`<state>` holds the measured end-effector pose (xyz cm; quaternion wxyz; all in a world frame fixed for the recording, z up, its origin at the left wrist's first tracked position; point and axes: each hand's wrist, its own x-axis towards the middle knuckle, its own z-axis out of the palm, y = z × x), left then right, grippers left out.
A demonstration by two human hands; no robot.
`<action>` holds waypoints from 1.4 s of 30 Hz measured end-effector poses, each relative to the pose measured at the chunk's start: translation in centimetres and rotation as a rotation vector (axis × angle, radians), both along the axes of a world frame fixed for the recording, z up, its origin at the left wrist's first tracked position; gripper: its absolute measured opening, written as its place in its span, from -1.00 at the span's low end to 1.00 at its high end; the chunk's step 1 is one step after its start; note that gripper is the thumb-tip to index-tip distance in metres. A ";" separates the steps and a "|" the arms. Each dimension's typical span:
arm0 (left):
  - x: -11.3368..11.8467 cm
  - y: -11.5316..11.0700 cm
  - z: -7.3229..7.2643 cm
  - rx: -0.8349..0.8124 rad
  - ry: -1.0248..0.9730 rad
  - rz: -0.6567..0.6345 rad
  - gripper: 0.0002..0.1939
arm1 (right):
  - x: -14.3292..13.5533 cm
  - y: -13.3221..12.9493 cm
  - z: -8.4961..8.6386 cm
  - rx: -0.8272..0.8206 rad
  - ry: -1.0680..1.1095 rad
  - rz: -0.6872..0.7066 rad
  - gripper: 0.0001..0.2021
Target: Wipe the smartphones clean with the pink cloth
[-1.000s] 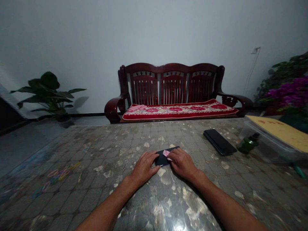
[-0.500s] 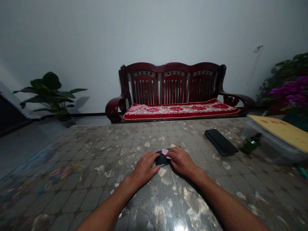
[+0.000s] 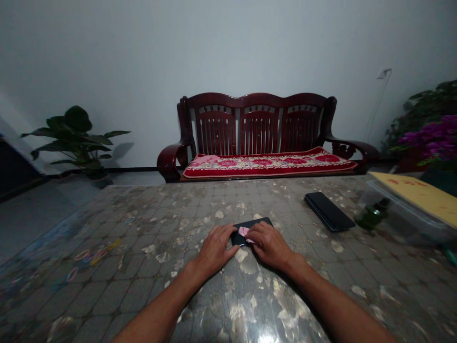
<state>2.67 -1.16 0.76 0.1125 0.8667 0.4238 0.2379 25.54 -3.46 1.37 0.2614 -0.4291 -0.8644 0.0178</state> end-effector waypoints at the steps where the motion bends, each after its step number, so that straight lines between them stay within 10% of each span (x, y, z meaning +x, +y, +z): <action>1: 0.0 0.0 0.1 -0.008 0.004 0.003 -0.57 | 0.2 0.0 0.0 0.006 0.003 -0.019 -0.77; 8: 0.1 -0.2 0.6 -0.029 0.013 0.014 -0.58 | 2.2 0.2 -0.1 0.026 0.058 -0.194 -0.76; 17: 0.0 -0.1 0.0 -0.004 -0.013 0.009 -0.58 | -0.6 -1.5 0.9 -0.009 -0.035 0.017 -0.82; 25: 0.0 -0.1 0.2 -0.011 -0.001 0.006 -0.58 | 2.4 -0.2 0.4 0.027 0.003 -0.223 -0.75; 35: 0.1 -0.1 0.1 0.000 0.002 0.010 -0.56 | -0.3 -0.9 0.7 0.027 -0.039 0.043 -0.77; 42: 0.1 -0.2 0.6 -0.003 0.007 -0.006 -0.57 | 2.9 0.0 0.0 0.052 0.014 -0.234 -0.75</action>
